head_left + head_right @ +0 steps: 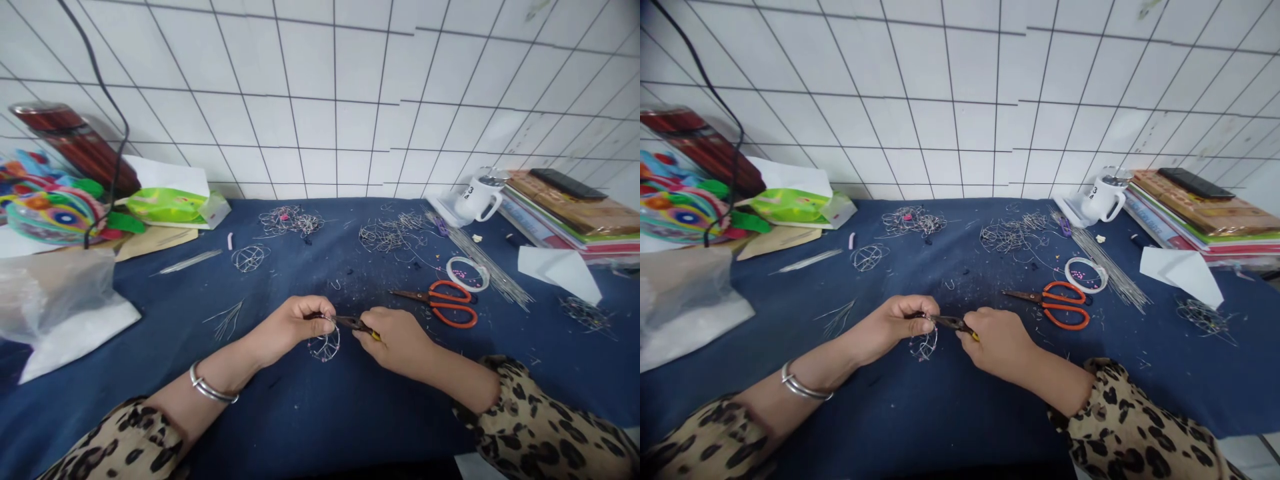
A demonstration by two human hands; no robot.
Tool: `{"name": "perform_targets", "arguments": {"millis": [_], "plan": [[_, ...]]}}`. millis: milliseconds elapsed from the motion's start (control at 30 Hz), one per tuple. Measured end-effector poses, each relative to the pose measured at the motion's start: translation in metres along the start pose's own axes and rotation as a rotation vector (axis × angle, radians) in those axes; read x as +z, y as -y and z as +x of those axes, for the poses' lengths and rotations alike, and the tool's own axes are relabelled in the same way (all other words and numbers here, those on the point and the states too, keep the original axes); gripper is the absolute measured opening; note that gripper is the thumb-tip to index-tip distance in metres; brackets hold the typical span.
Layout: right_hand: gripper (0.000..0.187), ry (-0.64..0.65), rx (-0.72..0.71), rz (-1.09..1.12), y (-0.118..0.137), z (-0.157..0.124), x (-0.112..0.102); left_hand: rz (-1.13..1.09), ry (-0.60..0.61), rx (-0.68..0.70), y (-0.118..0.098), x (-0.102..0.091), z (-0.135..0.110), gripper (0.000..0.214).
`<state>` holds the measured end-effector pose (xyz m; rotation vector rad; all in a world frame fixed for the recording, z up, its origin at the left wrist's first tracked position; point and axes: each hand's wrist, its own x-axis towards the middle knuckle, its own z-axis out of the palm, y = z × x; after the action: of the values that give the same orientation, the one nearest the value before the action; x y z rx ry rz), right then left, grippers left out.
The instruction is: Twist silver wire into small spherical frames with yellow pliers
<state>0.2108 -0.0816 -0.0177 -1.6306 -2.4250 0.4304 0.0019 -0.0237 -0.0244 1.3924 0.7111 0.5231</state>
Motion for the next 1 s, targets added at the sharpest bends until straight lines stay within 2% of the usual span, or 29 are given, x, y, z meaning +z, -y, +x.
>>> {"name": "perform_targets", "arguments": {"millis": [400, 700, 1000], "plan": [[0.022, 0.016, 0.018, 0.032, -0.0010, -0.0015, -0.0013, -0.046, -0.001, -0.055, -0.0003, -0.0003, 0.0000, 0.019], [0.022, 0.044, 0.034, 0.009, 0.0005, -0.0007, -0.0028, -0.002, -0.051, -0.020, -0.0008, 0.0020, -0.0010, 0.019], [0.021, 0.019, 0.025, 0.018, 0.0013, -0.0014, -0.0031, -0.003, -0.091, 0.024, 0.0014, 0.0020, -0.0011, 0.014]]}}
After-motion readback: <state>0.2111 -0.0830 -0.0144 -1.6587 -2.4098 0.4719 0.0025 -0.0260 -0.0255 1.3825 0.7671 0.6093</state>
